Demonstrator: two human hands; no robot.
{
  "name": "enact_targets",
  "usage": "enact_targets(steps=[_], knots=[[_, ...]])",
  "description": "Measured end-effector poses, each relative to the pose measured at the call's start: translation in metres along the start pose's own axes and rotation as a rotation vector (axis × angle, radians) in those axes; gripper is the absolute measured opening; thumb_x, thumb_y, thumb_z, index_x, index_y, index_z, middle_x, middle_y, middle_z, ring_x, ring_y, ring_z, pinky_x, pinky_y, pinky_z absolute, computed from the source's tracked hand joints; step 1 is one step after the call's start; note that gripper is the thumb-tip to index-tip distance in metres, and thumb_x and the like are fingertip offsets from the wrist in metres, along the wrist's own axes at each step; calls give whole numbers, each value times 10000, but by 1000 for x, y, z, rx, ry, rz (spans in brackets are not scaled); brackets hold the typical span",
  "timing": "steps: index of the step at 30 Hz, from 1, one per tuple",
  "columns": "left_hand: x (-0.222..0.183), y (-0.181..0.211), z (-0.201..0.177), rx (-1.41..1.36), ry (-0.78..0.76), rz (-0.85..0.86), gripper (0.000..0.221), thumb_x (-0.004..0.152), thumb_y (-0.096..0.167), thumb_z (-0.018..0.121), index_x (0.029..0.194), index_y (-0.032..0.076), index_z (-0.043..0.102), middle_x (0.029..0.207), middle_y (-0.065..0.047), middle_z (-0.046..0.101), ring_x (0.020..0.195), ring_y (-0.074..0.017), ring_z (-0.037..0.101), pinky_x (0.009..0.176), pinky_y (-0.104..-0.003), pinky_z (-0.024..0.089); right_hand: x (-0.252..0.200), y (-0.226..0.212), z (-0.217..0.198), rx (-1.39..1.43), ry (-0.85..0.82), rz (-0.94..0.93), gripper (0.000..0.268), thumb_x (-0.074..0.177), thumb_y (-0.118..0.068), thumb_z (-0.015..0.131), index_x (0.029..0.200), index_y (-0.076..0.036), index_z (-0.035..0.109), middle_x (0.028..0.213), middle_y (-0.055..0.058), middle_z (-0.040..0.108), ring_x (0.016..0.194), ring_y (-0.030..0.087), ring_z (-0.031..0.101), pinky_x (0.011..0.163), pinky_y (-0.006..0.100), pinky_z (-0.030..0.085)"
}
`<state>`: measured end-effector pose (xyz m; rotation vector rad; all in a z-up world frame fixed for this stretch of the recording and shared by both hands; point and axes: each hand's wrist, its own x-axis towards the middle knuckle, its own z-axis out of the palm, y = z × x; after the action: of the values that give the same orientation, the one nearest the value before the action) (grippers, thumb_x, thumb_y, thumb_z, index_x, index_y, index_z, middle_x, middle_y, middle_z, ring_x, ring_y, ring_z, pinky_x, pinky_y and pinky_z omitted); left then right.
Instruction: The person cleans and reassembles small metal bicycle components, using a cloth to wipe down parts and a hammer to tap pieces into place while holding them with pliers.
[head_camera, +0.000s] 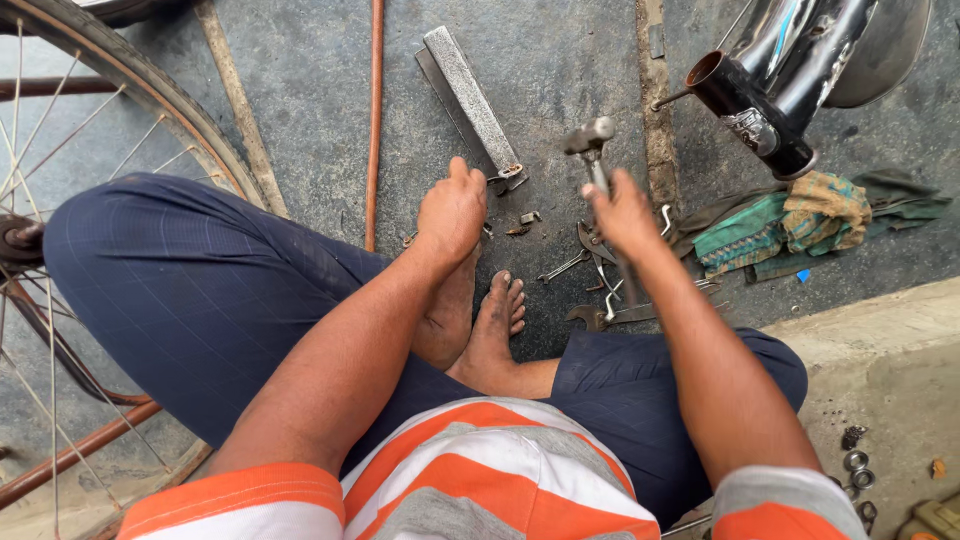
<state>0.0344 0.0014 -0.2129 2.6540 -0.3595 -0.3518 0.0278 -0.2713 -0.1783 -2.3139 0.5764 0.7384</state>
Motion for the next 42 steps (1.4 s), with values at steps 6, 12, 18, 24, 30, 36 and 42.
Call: enact_targets(steps=[6,12,18,24,30,36,42], knots=[[-1,-3,7,-52,6,-3,91,910,88,623,935,1,634,1009,-207,569,773,-369,724,639,-461,604,-77,-45,32,13,256,-516,240,1137,-234,551,1189,-13,475,760,148,625,664,313,663,565,455,511],[-3,-5,18,-93,-4,-17,98,903,83,608,935,5,658,1047,-227,583,817,-400,716,690,-493,597,-48,-23,75,-333,446,-769,472,1023,-202,591,1333,98,399,794,244,647,640,464,647,562,546,521],[1,-5,17,-154,-12,-52,152,933,119,581,916,12,688,1027,-247,591,813,-437,713,698,-515,593,-82,-69,48,-200,353,-523,283,1070,-221,587,1232,-2,510,815,242,682,714,462,689,617,569,523],[10,-7,14,-130,-9,-72,180,952,130,575,930,1,699,1028,-239,600,807,-427,720,681,-498,603,-93,-66,44,99,572,-756,236,1103,-229,535,1188,-14,491,807,202,685,685,393,721,621,504,562],[11,-2,13,-110,-10,-60,178,939,137,583,935,15,712,1029,-232,599,825,-416,722,703,-490,603,-45,-50,72,-366,392,-443,327,1027,-294,591,1159,-10,499,759,244,673,675,455,665,611,556,517],[-1,-6,18,-109,0,-35,150,909,113,597,929,-2,691,1022,-223,597,822,-400,728,692,-479,608,-108,-89,29,9,514,-608,275,1097,-260,539,1223,-24,477,780,189,679,663,350,705,592,501,549],[1,-8,32,-92,-29,-60,172,948,131,588,949,-3,696,1045,-222,599,830,-395,733,692,-469,615,-84,-61,67,-70,564,-670,246,1041,-215,555,1201,-35,508,804,256,664,670,452,666,605,537,546]])
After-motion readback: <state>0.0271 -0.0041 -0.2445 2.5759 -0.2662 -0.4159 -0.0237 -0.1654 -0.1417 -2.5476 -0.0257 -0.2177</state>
